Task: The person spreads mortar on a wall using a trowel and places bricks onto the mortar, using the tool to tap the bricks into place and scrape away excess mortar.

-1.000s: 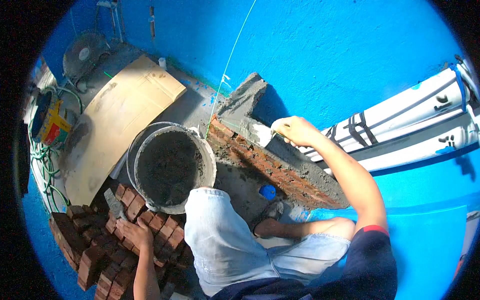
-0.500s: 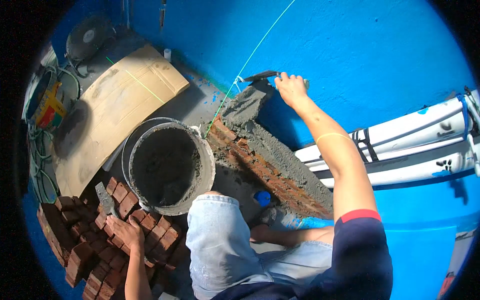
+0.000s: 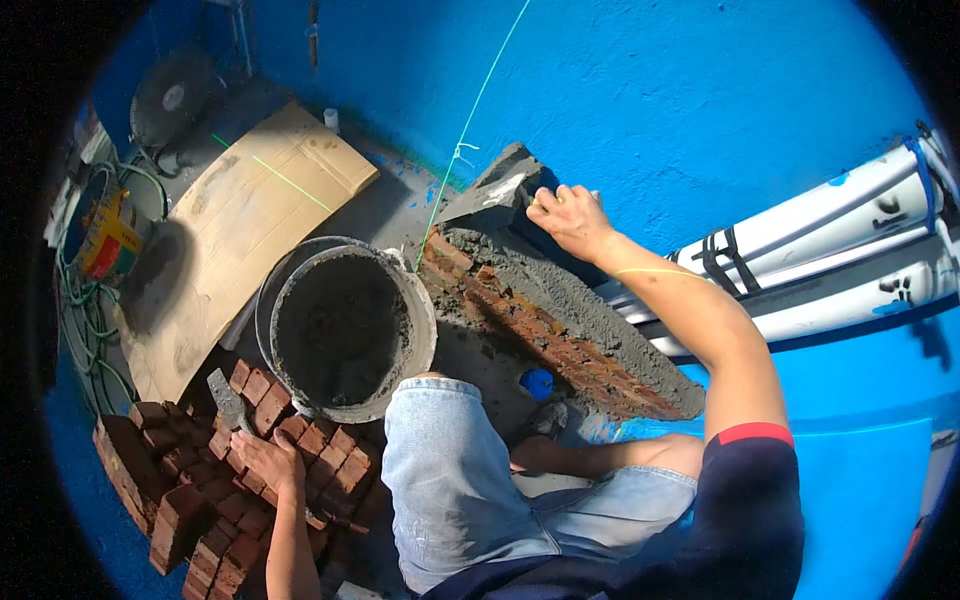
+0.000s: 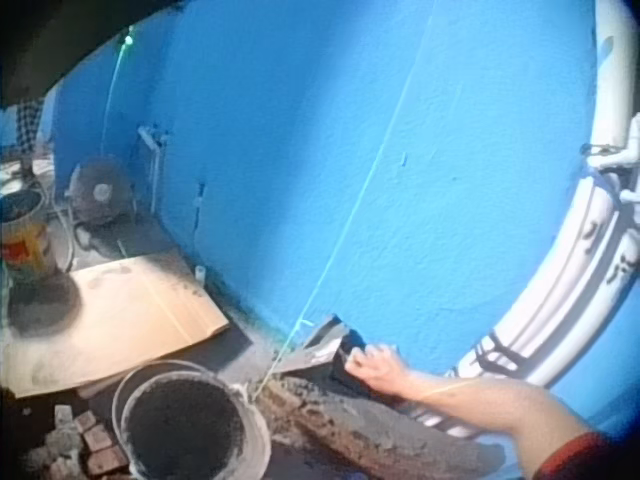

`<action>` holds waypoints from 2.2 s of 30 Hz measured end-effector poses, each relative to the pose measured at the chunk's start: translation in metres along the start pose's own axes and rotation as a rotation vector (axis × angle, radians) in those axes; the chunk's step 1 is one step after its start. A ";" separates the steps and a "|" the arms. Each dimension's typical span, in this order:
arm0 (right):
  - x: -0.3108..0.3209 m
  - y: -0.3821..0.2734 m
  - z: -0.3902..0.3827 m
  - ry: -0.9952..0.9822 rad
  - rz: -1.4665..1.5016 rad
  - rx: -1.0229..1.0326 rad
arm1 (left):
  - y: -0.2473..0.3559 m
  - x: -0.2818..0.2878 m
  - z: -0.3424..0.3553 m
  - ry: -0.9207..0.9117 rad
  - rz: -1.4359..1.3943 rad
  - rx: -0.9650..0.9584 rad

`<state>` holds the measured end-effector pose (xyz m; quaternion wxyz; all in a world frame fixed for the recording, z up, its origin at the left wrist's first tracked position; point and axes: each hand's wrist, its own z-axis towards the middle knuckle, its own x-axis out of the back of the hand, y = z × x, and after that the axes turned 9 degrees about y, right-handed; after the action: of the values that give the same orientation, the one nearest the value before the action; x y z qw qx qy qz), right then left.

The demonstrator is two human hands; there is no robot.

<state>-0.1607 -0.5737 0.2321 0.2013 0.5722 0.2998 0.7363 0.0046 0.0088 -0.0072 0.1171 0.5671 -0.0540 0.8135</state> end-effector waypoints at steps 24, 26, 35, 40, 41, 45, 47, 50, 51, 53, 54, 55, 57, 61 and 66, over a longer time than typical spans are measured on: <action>-0.042 0.007 -0.084 -0.009 1.987 -2.014 | 0.001 -0.012 -0.004 -0.219 0.186 0.020; -0.053 -0.002 -0.065 0.006 2.110 -1.985 | 0.010 0.022 0.012 -0.371 0.237 0.022; -0.051 -0.037 -0.054 0.000 2.250 -1.807 | -0.005 -0.009 -0.002 -0.177 0.272 -0.057; 0.008 -0.042 -0.038 -0.181 2.312 -1.899 | -0.037 -0.048 -0.014 -0.077 0.247 -0.101; 0.015 -0.038 -0.049 -0.209 2.314 -1.944 | -0.012 -0.037 -0.011 -0.091 0.195 -0.092; 0.049 -0.028 -0.024 -0.336 2.375 -1.831 | -0.070 -0.071 -0.015 -0.015 0.201 -0.109; 0.053 -0.024 -0.033 -0.307 2.480 -1.787 | -0.063 -0.077 -0.018 -0.092 0.185 -0.080; 0.070 -0.015 -0.047 -0.249 2.483 -1.946 | 0.001 -0.012 -0.007 -0.090 0.029 -0.038; 0.076 -0.004 -0.046 -0.385 2.657 -1.812 | -0.019 -0.019 -0.006 0.017 0.041 -0.079; 0.062 -0.001 -0.062 -0.345 2.652 -1.846 | 0.001 -0.001 -0.001 -0.055 0.040 -0.045; 0.055 -0.002 -0.070 -0.293 2.653 -1.874 | 0.009 0.004 -0.001 -0.119 0.041 -0.016; 0.059 -0.008 -0.059 -0.216 2.443 -1.912 | 0.006 0.002 0.001 -0.061 0.021 -0.025; 0.052 -0.020 -0.050 -0.302 2.388 -1.852 | 0.001 0.001 0.001 -0.116 0.010 0.010; 0.082 -0.044 -0.031 -0.427 2.259 -1.727 | -0.018 -0.016 -0.003 -0.111 0.101 -0.058; 0.084 -0.015 -0.048 -0.452 2.009 -1.616 | 0.006 -0.016 -0.006 -0.026 -0.031 -0.079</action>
<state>-0.2295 -0.5188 0.2749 -0.1023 0.3734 -0.8191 0.4232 0.0034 0.0023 -0.0240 0.1514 0.5733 -0.0786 0.8014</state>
